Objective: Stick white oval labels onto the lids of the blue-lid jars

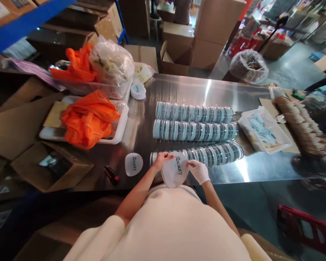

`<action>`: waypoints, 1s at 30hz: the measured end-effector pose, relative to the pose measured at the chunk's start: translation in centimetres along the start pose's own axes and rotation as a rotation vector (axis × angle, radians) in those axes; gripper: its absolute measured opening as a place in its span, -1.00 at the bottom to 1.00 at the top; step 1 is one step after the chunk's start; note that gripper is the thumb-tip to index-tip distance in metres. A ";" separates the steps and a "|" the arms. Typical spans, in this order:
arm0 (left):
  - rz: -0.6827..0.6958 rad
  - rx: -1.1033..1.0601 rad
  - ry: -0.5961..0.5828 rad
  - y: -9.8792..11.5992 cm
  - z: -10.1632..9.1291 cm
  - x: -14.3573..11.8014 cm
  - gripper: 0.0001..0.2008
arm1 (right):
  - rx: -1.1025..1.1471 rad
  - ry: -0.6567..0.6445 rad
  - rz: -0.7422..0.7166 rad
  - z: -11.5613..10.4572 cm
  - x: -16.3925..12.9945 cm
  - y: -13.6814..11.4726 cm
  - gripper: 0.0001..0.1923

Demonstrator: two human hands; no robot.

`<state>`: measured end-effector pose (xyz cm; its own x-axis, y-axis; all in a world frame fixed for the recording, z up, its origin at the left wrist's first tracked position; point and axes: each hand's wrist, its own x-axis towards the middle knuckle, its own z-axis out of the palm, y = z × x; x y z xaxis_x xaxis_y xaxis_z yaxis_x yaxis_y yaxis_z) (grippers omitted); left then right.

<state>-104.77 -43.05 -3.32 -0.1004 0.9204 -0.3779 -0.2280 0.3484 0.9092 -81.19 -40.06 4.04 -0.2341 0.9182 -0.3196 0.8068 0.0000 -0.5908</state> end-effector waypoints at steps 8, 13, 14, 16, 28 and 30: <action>-0.035 -0.032 -0.207 0.4 -3.6 -2.3 -0.43 | -0.147 0.273 -0.026 -4.8 -1.1 3.1 -0.69; 0.007 -0.089 0.025 -0.2 -5.0 -2.0 -0.42 | -0.491 0.091 0.008 -5.3 -0.2 0.0 -0.73; 0.047 -0.088 0.086 -0.3 -5.2 -1.7 -0.44 | -0.532 0.055 0.023 -5.2 0.3 -0.8 -0.72; 0.109 -0.089 0.173 -0.4 -5.3 -1.3 -0.47 | -0.598 0.004 0.042 -5.3 1.1 -2.3 -0.70; 0.145 -0.063 0.199 -0.9 -5.3 -0.9 -0.55 | -0.662 -0.097 0.008 -0.9 5.0 -3.5 -0.66; 0.155 -0.056 0.206 -0.8 -5.3 -1.0 -0.56 | -0.579 -0.083 0.006 1.8 5.1 -1.3 -0.66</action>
<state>-109.65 -45.22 -4.64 -0.3318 0.9045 -0.2678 -0.2471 0.1906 0.9501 -84.41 -36.13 1.87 -0.2510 0.8849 -0.3923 0.9680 0.2325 -0.0948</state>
